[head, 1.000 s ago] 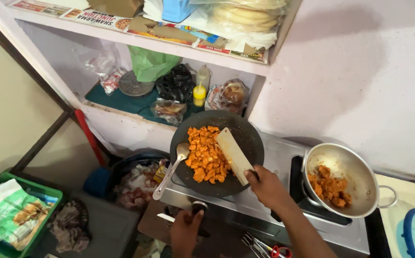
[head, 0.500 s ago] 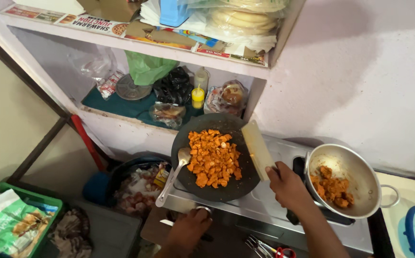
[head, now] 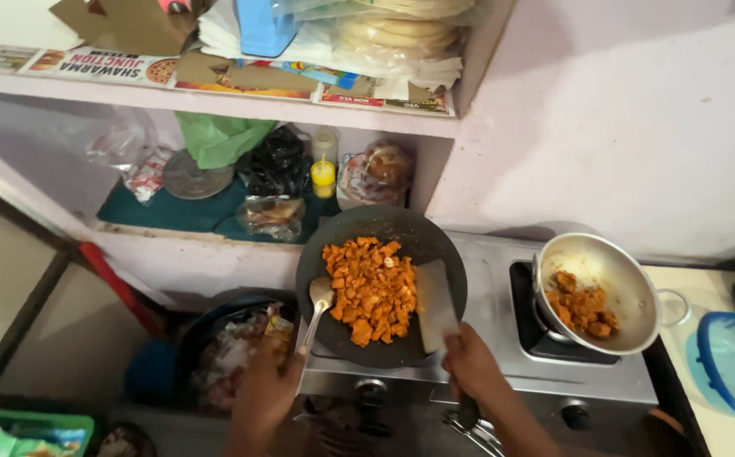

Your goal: The person uses a cleaver and a spoon to repeatedly chop and mix orange-colored food on a flat griddle. The person transfers some of the chopped food into a pot on the adjacent burner.

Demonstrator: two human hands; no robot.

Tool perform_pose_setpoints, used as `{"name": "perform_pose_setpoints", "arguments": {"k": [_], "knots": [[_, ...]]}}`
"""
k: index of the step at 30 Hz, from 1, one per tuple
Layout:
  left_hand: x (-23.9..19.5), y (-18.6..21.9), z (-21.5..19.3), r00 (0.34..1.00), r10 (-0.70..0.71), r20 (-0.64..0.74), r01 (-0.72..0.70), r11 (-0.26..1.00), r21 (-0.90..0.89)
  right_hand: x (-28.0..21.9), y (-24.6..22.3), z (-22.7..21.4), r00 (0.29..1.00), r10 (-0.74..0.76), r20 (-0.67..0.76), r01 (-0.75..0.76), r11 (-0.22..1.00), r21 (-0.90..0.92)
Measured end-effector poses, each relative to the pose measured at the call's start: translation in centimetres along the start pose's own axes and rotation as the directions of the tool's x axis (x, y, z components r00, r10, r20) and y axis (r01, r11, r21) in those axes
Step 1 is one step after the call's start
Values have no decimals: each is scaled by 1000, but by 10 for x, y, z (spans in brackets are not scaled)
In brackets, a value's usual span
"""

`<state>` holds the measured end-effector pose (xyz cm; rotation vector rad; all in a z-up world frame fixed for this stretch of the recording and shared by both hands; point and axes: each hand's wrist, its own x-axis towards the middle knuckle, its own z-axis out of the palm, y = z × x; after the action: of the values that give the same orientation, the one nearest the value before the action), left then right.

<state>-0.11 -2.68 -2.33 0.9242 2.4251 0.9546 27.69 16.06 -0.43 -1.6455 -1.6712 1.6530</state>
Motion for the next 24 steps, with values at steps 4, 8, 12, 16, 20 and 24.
{"name": "perform_pose_setpoints", "arguments": {"k": [4, 8, 12, 16, 20, 24], "knots": [[13, -25, 30, 822, -195, 535, 451, 796, -403, 24, -43, 26, 974, -183, -130, 132, 935, -330], [21, -13, 8, 869, -123, 479, 272, 928, -254, 19, -70, 38, 899, -412, -146, 183, 658, -730], [27, 5, -29, 924, 7, 383, 35, 994, -104, -8, -68, 62, 861, -507, 45, 161, 186, -969], [39, 15, -46, 941, -14, 338, -7, 998, 61, -26, -65, 78, 931, -365, 1, 83, 209, -974], [42, 9, -41, 975, 136, 174, -155, 983, 103, -43, -91, 58, 886, -455, -89, 111, 396, -912], [45, 7, -32, 970, 193, 145, -208, 973, 97, -51, -121, 40, 836, -504, -217, 101, 531, -841]]}}
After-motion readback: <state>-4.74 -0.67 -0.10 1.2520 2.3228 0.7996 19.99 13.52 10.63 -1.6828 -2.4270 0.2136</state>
